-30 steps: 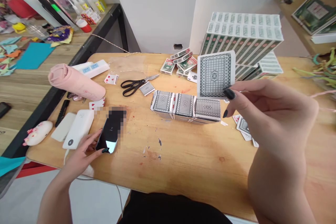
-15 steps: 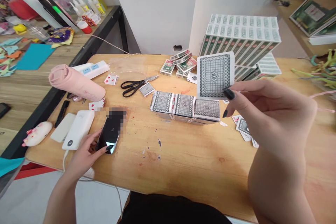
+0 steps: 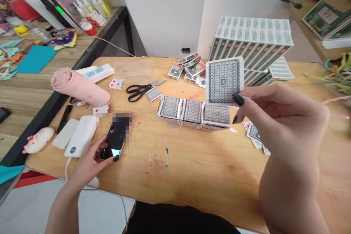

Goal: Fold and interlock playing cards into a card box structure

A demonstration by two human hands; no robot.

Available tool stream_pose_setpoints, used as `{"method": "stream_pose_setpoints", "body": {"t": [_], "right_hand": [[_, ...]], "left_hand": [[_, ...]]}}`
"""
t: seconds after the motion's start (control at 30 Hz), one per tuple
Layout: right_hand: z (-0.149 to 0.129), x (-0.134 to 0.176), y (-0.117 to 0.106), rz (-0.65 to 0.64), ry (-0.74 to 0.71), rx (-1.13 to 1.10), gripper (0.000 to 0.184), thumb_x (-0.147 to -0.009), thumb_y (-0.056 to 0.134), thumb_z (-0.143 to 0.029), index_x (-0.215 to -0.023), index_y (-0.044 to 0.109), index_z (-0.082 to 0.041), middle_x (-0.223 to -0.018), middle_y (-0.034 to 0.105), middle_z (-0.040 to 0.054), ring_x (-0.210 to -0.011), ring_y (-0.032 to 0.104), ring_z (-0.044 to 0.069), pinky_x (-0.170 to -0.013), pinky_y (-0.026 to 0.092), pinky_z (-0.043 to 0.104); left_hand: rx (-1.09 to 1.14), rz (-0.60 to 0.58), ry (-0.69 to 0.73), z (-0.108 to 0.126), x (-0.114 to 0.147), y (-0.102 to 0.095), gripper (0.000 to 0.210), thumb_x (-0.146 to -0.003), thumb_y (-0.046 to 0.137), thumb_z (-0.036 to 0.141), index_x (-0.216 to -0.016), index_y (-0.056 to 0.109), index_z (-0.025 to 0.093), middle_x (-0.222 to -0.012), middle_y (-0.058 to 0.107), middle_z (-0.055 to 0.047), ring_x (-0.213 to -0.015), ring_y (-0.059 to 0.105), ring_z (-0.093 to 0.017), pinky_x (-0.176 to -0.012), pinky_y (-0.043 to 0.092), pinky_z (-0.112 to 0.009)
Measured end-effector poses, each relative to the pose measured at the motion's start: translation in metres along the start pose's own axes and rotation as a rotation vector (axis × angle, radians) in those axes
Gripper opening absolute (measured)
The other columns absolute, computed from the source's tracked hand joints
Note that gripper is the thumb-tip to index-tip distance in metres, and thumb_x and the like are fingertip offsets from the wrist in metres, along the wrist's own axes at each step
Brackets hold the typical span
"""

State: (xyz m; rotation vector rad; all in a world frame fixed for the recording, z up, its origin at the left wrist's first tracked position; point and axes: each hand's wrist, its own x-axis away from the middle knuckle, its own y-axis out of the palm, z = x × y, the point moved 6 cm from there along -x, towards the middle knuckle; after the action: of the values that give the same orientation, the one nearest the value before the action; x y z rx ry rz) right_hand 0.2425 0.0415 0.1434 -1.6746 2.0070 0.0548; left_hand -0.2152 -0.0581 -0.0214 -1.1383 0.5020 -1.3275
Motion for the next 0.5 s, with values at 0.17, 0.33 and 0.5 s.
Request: {"method": "stream_pose_setpoints", "body": {"t": [0.17, 0.33, 0.5], "right_hand": [[0.000, 0.000, -0.001, 0.002, 0.008, -0.003, 0.012, -0.077, 0.066, -0.009, -0.079, 0.069, -0.020, -0.066, 0.063, -0.0027, -0.050, 0.057, 0.008, -0.045, 0.048, 0.024], [0.002, 0.001, -0.001, -0.014, 0.039, 0.035, 0.008, -0.079, 0.067, -0.018, -0.080, 0.070, -0.025, -0.067, 0.064, -0.0021, -0.046, 0.054, 0.010, -0.041, 0.046, 0.026], [0.002, 0.001, 0.000, -0.025, 0.048, 0.033, 0.008, -0.081, 0.067, -0.020, -0.081, 0.070, -0.027, -0.066, 0.063, -0.0027, -0.049, 0.055, 0.011, -0.042, 0.045, 0.026]], "left_hand": [[-0.007, 0.010, 0.021, 0.009, 0.002, -0.003, 0.070, -0.076, 0.059, 0.050, -0.138, 0.034, 0.029, -0.118, 0.040, -0.008, -0.108, 0.050, -0.028, -0.094, 0.045, -0.042], [-0.066, 0.032, 0.038, 0.017, 0.005, -0.003, 0.075, -0.075, 0.061, 0.049, -0.141, 0.029, 0.033, -0.113, 0.041, -0.007, -0.107, 0.052, -0.029, -0.095, 0.044, -0.044], [-0.385, 0.056, 0.049, 0.029, 0.006, 0.002, 0.102, -0.068, 0.060, 0.062, -0.147, 0.014, 0.016, -0.112, 0.050, -0.012, -0.124, 0.039, -0.037, -0.106, 0.029, -0.050]]}}
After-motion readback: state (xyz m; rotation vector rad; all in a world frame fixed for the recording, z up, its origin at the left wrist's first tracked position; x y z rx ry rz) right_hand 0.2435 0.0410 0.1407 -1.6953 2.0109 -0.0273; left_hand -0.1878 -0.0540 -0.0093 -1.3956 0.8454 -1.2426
